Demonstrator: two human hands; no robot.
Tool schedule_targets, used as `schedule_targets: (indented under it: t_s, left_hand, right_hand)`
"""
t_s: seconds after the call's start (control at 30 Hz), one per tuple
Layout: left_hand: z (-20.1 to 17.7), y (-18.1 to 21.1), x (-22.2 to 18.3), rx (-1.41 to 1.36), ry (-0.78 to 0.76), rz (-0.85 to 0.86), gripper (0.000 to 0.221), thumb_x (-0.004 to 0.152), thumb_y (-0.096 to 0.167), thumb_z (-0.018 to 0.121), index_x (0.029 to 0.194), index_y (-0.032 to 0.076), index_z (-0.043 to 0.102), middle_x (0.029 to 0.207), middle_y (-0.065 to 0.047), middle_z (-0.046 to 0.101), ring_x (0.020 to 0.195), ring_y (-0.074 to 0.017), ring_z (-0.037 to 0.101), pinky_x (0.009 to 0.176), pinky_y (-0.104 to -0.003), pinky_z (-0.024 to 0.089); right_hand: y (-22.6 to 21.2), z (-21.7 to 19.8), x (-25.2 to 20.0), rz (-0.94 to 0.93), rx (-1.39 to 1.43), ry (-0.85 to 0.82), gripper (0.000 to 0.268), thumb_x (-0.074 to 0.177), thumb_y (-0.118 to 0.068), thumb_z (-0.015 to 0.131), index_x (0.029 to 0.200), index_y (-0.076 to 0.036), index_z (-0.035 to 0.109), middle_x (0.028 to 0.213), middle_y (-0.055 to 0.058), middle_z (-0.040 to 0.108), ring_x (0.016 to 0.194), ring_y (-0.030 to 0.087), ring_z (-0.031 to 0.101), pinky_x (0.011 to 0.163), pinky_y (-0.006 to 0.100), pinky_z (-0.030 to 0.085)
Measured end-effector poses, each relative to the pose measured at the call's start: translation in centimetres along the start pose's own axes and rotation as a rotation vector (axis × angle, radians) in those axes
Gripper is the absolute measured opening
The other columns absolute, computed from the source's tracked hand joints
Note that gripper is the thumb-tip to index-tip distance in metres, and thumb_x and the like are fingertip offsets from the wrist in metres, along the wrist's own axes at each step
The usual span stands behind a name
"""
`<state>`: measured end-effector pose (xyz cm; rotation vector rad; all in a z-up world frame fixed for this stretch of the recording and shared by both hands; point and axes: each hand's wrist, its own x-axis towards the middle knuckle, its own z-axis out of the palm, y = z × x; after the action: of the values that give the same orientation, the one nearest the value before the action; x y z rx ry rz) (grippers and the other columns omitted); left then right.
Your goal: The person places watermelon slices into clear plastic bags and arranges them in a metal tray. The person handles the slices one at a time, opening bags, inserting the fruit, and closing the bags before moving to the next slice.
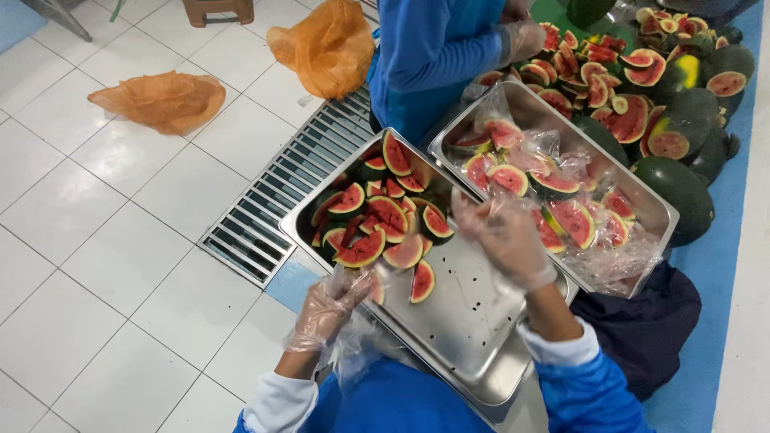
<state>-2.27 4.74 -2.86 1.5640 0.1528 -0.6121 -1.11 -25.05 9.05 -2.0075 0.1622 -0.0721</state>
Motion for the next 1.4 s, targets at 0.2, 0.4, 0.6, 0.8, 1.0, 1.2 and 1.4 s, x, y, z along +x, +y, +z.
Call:
schedule_targets:
  t_s: [0.2,0.4,0.6,0.8,1.0,1.2,1.4]
  left_hand:
    - [1.7,-2.8,0.6,-0.467,-0.177,0.290,0.031,0.087,0.010,0.079,0.116,0.003,0.071,0.103,0.001,0.072,0.092,-0.0090,0.069,0.081,-0.028,0.057]
    - [1.9,-4.7,1.7,-0.513,-0.268,0.175,0.037,0.086,0.024,0.070,0.115,0.002,0.070,0.100,-0.006,0.079,0.087,-0.0148,0.075,0.077,-0.031,0.062]
    - [1.3,-4.7,0.4,0.004,-0.022,0.148,0.035,0.095,0.018,0.082,0.080,-0.007,0.063,0.073,-0.012,0.062,0.066,-0.0192,0.059,0.059,-0.037,0.051]
    - [-0.4,-3.6,-0.2,-0.178,0.105,0.414,0.018,0.088,0.020,0.072,0.093,0.004,0.075,0.079,-0.008,0.072,0.068,-0.0137,0.065,0.059,-0.032,0.051]
    - [-2.4,-2.7,-0.5,0.182,0.410,0.166,0.040,0.094,0.036,0.071,0.074,0.001,0.071,0.062,-0.004,0.067,0.057,-0.0130,0.060,0.055,-0.032,0.048]
    - [-2.3,-2.3,-1.2,0.155,0.408,0.068,0.041,0.095,0.041,0.067,0.076,0.004,0.070,0.056,-0.004,0.057,0.051,-0.0142,0.051,0.051,-0.034,0.044]
    - [-2.4,-1.4,-1.4,0.171,0.466,0.087,0.039,0.092,0.039,0.070,0.074,0.004,0.072,0.057,-0.001,0.059,0.052,-0.0120,0.052,0.051,-0.033,0.044]
  right_hand:
    - [-0.3,7.8,-6.1,-0.095,-0.101,-0.507,0.023,0.081,-0.023,0.084,0.095,-0.007,0.075,0.088,0.007,0.069,0.080,0.017,0.067,0.072,0.031,0.054]
    - [2.4,12.2,-6.5,0.249,0.484,-0.577,0.021,0.092,-0.025,0.074,0.101,-0.006,0.071,0.092,0.001,0.073,0.085,0.009,0.067,0.076,0.026,0.056]
    - [8.4,10.6,-5.4,0.059,0.048,-0.455,0.019,0.096,-0.012,0.071,0.083,0.000,0.062,0.079,0.007,0.061,0.074,0.010,0.062,0.065,0.029,0.055]
    - [9.6,11.7,-0.4,0.326,0.590,-0.513,0.017,0.081,-0.024,0.075,0.086,-0.010,0.066,0.092,0.005,0.077,0.079,0.016,0.073,0.072,0.034,0.061]
    - [12.9,15.3,4.2,0.126,-0.546,-0.064,0.067,0.082,-0.067,0.073,0.066,-0.003,0.065,0.070,0.016,0.066,0.069,0.031,0.063,0.066,0.043,0.049]
    - [14.4,16.9,5.5,0.104,-0.347,-0.172,0.061,0.085,-0.057,0.073,0.064,0.000,0.066,0.058,0.010,0.061,0.061,0.028,0.060,0.062,0.040,0.047]
    - [12.3,17.6,6.1,0.343,-0.090,-0.170,0.064,0.090,-0.059,0.068,0.063,-0.002,0.059,0.055,0.013,0.061,0.046,0.024,0.063,0.052,0.037,0.053]
